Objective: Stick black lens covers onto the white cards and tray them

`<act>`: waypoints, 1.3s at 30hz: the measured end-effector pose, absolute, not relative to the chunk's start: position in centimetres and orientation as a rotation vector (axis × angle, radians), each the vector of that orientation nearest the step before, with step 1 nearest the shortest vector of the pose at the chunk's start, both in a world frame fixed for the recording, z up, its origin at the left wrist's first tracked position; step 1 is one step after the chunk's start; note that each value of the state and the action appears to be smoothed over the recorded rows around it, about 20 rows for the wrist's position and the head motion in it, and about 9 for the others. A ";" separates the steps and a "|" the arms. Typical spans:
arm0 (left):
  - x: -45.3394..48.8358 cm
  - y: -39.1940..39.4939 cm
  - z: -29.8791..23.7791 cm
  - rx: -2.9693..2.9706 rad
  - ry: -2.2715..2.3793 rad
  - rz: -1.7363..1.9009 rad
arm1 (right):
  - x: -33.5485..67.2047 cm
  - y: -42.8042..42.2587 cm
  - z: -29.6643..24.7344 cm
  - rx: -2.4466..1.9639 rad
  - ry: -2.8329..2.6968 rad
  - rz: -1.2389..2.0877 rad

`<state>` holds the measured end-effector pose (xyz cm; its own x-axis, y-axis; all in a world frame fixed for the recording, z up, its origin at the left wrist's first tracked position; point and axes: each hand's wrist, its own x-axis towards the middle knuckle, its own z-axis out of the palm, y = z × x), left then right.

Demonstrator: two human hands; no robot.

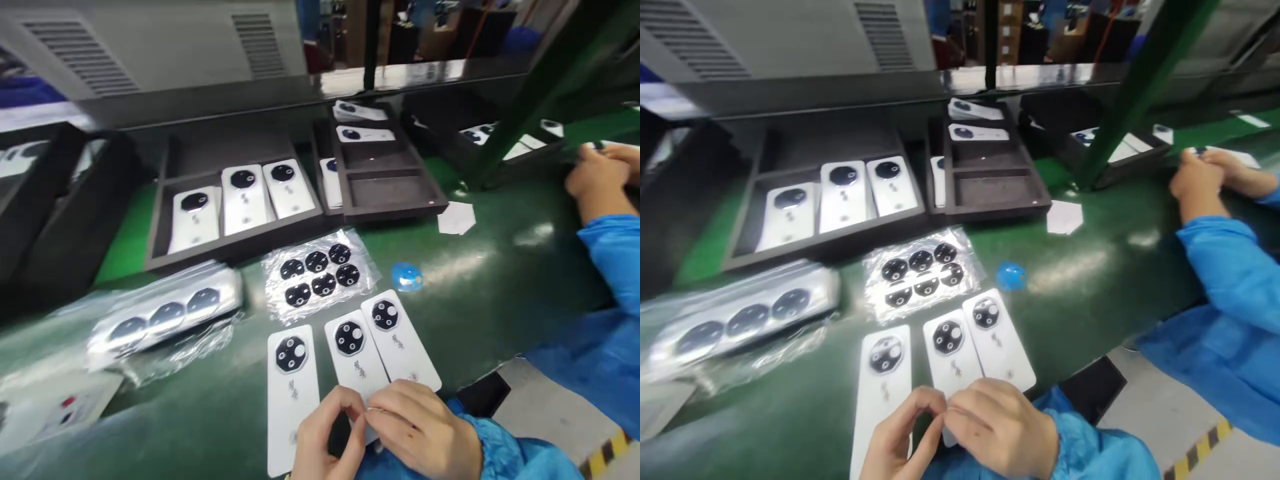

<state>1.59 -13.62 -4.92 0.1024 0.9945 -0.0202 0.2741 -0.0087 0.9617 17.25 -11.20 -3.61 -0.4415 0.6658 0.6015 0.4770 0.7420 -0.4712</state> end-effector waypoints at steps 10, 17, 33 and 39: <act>0.3 -14.0 -5.5 1.697 1.365 1.046 | 16.8 -9.1 -4.2 -0.901 -2.213 0.483; 0.5 -13.1 -7.1 2.269 1.249 0.917 | 15.2 -6.8 -5.0 -1.149 -2.377 0.193; 0.3 -13.4 -8.5 2.345 1.263 0.767 | 14.6 -7.1 -6.3 -1.143 -2.604 0.067; 0.5 -13.3 -8.6 2.374 1.292 0.789 | 14.6 -7.3 -6.1 -1.073 -2.676 0.021</act>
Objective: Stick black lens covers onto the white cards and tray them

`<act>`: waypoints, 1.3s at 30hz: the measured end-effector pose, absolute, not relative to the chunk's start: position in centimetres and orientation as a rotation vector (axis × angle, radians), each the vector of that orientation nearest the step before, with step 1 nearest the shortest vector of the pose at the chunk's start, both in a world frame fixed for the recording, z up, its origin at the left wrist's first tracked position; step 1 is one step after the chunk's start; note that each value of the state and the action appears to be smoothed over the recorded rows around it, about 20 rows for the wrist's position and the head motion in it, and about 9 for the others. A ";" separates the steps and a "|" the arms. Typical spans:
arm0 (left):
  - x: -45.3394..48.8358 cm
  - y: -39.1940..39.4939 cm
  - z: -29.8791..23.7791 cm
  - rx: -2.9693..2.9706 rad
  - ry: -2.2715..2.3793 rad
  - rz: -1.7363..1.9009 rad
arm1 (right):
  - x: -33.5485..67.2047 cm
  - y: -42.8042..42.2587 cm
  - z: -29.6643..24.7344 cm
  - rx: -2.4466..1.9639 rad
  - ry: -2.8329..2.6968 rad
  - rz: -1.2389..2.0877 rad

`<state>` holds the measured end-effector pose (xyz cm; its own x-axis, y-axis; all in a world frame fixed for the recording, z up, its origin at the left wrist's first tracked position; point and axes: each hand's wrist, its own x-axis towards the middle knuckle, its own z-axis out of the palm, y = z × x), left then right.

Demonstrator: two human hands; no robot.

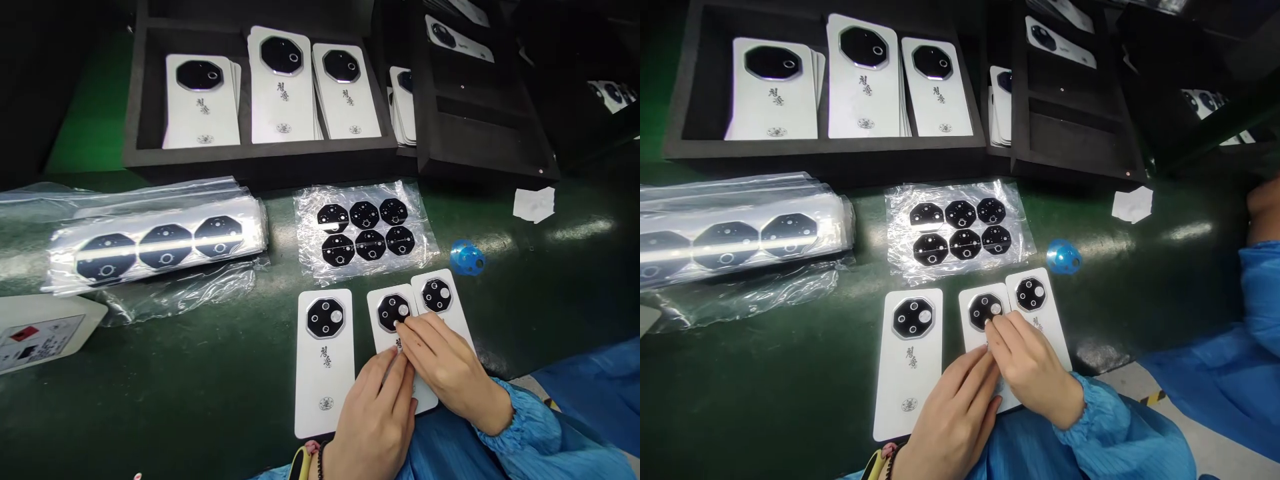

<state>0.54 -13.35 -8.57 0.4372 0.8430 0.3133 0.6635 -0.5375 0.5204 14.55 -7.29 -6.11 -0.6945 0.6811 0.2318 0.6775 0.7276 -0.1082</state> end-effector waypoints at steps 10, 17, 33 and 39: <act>0.7 -13.1 -8.5 2.419 1.325 0.769 | 14.5 -6.9 -6.2 -1.056 -2.694 0.042; 0.5 -13.1 -8.4 2.408 1.313 0.736 | 14.9 -6.5 -5.8 -1.080 -2.675 0.116; 0.4 -13.0 -8.4 2.347 1.280 0.774 | 14.5 -6.9 -6.1 -1.154 -2.694 0.105; 0.4 -13.3 -8.8 2.337 1.298 0.802 | 14.8 -7.3 -6.1 -1.108 -2.724 0.016</act>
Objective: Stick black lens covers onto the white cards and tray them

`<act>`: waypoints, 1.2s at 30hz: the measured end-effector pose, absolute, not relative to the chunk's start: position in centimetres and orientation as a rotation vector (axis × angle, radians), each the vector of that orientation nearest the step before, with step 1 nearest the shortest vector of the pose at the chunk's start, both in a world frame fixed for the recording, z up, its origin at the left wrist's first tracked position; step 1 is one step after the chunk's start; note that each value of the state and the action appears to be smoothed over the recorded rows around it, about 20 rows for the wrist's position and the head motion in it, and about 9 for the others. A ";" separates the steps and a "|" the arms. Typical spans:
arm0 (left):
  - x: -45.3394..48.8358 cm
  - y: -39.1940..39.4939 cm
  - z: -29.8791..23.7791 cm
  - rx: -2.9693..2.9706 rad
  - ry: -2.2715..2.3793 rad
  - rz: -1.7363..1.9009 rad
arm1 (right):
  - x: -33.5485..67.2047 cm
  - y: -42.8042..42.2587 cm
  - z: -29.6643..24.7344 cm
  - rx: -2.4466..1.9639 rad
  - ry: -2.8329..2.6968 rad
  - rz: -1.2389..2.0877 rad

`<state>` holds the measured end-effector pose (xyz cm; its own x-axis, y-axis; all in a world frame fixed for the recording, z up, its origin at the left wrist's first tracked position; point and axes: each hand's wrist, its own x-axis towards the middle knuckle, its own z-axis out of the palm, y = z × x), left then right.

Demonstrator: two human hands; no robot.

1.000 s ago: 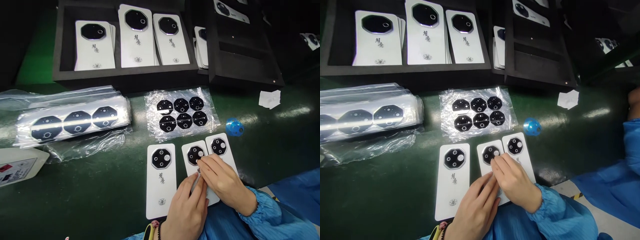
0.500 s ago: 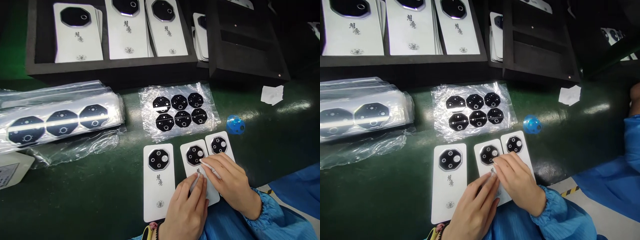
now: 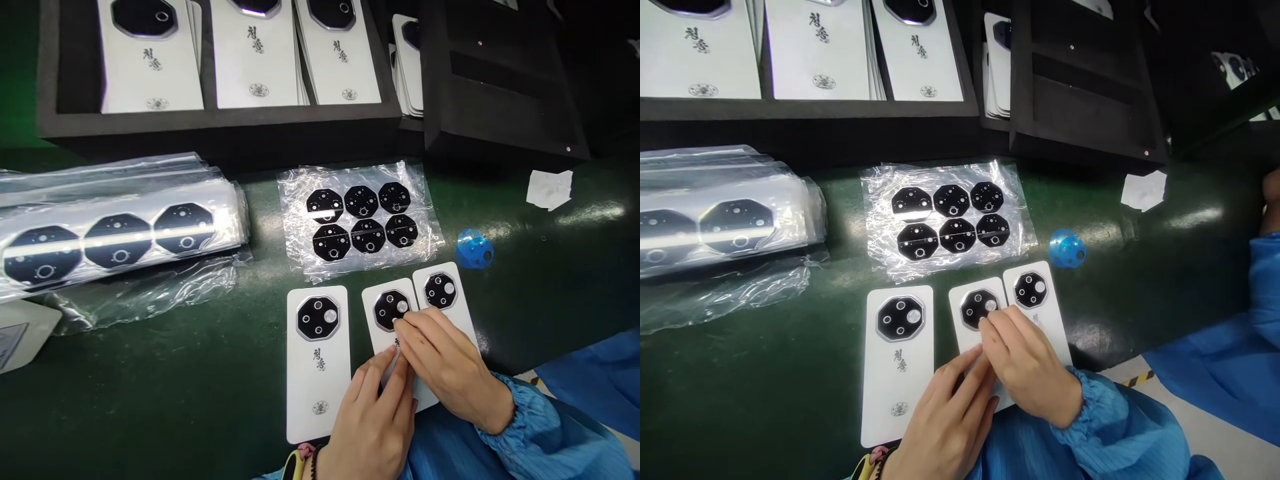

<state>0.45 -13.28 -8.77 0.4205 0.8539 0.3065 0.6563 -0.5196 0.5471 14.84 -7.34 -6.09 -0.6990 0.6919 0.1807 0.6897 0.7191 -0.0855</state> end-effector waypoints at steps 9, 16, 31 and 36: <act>0.6 -13.2 -8.5 2.366 1.305 0.821 | 14.6 -7.2 -6.0 -1.129 -2.721 0.094; 0.4 -13.0 -8.5 2.370 1.317 0.831 | 14.1 -6.0 -5.5 -1.115 -2.654 0.236; 0.8 -13.0 -8.6 2.273 1.351 0.904 | 12.8 -5.5 -6.0 -1.031 -2.741 0.056; 0.8 -13.0 -8.7 2.294 1.343 0.914 | 12.9 -5.6 -6.0 -1.037 -2.696 0.109</act>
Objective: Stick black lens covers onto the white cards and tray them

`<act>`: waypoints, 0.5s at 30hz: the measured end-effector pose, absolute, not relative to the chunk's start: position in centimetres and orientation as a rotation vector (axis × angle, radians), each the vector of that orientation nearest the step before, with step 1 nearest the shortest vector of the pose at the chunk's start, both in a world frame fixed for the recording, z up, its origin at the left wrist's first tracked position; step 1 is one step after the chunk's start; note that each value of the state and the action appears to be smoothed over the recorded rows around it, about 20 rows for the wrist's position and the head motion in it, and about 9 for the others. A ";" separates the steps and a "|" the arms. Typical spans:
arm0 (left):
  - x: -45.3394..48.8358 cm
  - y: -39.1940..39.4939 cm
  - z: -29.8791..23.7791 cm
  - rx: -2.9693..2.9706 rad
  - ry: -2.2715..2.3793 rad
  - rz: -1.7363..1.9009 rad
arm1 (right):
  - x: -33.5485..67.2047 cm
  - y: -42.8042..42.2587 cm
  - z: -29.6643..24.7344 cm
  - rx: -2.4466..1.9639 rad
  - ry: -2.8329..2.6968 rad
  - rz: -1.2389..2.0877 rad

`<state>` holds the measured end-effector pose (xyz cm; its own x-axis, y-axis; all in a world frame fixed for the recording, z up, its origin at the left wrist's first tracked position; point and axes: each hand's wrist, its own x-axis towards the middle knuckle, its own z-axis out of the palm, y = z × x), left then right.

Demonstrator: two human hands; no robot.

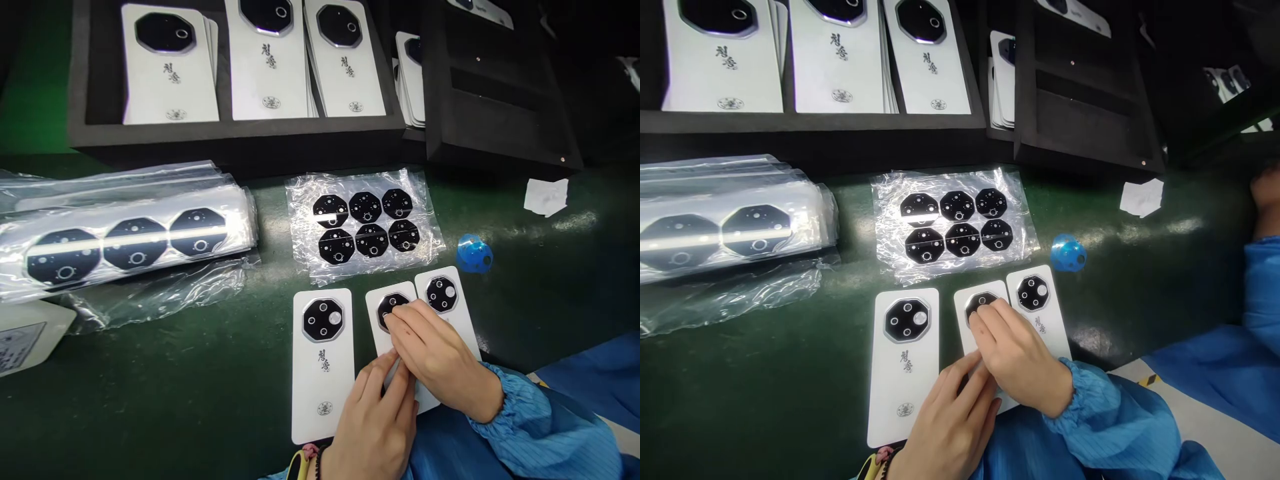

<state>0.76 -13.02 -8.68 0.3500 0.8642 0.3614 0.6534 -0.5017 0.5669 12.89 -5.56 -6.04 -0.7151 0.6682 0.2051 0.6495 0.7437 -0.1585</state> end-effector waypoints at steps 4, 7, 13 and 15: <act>0.6 -13.0 -8.6 2.315 1.341 0.883 | 12.8 -5.6 -6.0 -1.052 -2.660 0.132; 0.5 -13.0 -8.5 2.354 1.321 0.827 | 12.9 -5.5 -5.9 -1.044 -2.641 0.199; 0.7 -12.8 -8.1 2.435 1.353 0.740 | 15.1 -5.0 -4.9 -1.122 -2.371 0.294; 0.8 -12.7 -7.9 2.440 1.351 0.739 | 16.5 -5.1 -4.6 -1.237 -2.273 0.292</act>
